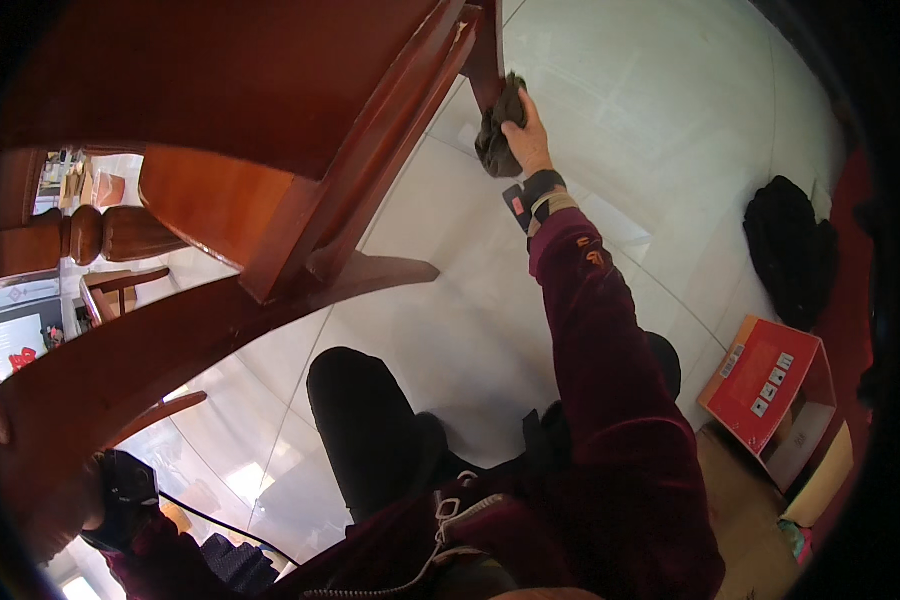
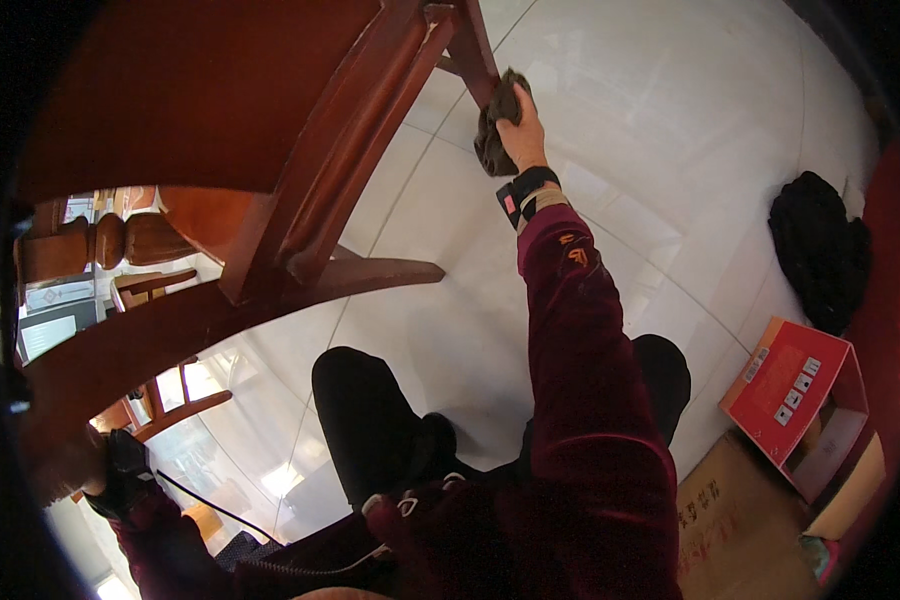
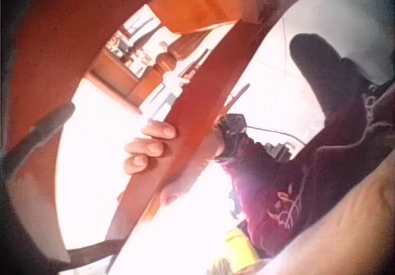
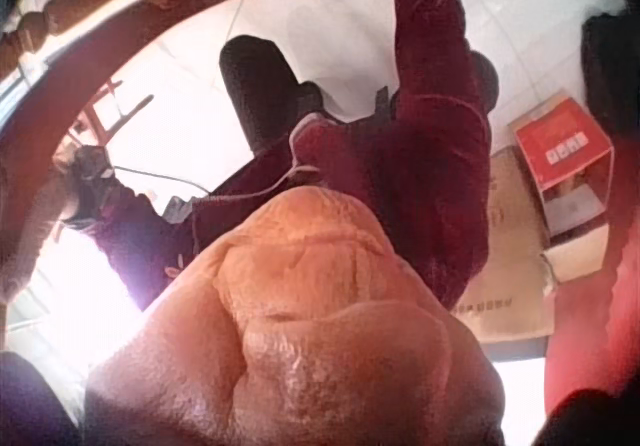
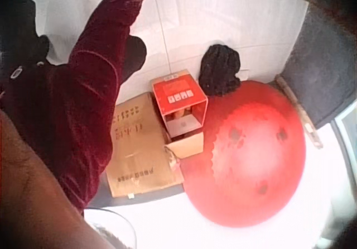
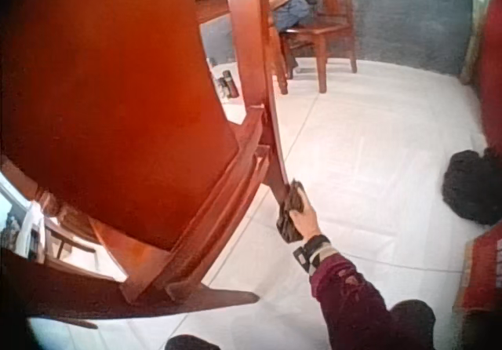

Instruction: The person wipes a wooden chair with a cloth, cleaning the seat, back, and legs. Then the person wipes a large red inflatable ball with the same cloth, rotating it to clean multiple sides.

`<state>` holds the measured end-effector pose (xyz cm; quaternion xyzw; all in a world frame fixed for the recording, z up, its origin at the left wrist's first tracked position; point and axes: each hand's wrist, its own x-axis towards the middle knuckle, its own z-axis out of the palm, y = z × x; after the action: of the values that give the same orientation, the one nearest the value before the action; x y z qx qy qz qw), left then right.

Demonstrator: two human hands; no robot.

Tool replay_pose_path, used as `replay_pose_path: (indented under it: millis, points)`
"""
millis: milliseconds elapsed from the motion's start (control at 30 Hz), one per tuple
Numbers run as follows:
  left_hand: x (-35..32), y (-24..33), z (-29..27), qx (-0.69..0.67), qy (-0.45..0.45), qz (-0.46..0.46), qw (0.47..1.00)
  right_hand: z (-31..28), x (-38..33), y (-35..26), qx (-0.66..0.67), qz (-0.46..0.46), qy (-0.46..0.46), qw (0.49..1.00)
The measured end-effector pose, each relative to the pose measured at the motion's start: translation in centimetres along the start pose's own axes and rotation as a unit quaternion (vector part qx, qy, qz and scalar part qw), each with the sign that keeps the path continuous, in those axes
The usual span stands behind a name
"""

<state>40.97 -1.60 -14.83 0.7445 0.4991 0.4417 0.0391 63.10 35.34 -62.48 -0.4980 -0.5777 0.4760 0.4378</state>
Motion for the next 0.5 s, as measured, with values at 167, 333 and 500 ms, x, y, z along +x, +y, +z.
replay_pose_path:
  millis: [167,333,500]
  points:
    - [-3.0,0.3,-0.9,0.064,0.003,-0.076,0.995,1.4,0.1,5.4,-0.070,0.068,-0.004,0.995]
    - [-3.5,0.4,-3.9,0.106,0.003,-0.103,0.989,2.3,-0.1,4.5,0.072,0.154,0.022,0.985]
    - [-2.4,-0.5,-5.5,0.115,0.006,-0.100,0.988,0.8,-0.5,-6.2,0.317,0.085,-0.016,0.944]
